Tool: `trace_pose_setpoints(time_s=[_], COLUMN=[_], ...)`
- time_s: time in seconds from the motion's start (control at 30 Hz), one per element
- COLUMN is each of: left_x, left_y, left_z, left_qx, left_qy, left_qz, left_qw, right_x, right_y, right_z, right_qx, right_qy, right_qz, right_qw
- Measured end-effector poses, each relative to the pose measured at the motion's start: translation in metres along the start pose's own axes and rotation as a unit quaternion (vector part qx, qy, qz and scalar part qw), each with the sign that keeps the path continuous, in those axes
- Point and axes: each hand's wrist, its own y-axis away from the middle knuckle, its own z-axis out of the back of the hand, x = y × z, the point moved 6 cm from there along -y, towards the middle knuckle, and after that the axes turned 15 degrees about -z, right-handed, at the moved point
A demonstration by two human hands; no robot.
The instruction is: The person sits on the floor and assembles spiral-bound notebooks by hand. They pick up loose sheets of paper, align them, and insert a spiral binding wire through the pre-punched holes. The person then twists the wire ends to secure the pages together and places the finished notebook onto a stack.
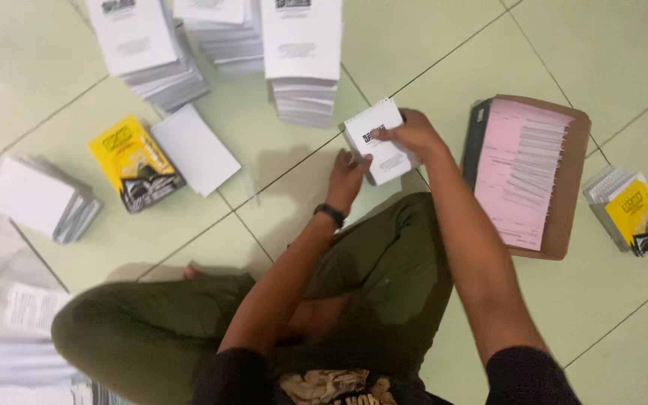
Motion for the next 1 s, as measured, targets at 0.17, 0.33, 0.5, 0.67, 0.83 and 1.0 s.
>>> trace_pose_setpoints(time_s=[0.17, 0.33, 0.5, 0.67, 0.83, 1.0], left_x=[-0.043, -0.027, -0.032, -0.09, -0.151, -0.173], left_y=[0.019, 0.022, 0.013, 0.039, 0.052, 0.062], left_z=[-0.021, -0.001, 0.037, 0.072, 0.108, 0.121], left_qx=[-0.029, -0.019, -0.024, 0.015, 0.085, 0.099], left_qy=[-0.096, -0.136, 0.059, 0.004, -0.194, -0.252], left_qz=[0.009, 0.043, -0.094, -0.084, -0.236, -0.291], left_qw=[0.995, 0.99, 0.994, 0.996, 0.948, 0.918], right_x=[-0.018, -0.036, -0.021, -0.017, 0.014, 0.037], right_y=[0.025, 0.001, 0.045, 0.063, 0.097, 0.123], right_z=[-0.02, -0.03, -0.035, -0.076, -0.105, -0.134], right_qx=[0.066, 0.068, 0.05, 0.117, 0.126, 0.067], right_qy=[-0.145, -0.127, -0.124, -0.164, -0.189, -0.124], right_qz=[-0.061, -0.023, 0.054, 0.177, 0.285, 0.322], right_qw=[0.985, 0.989, 0.99, 0.963, 0.931, 0.936])
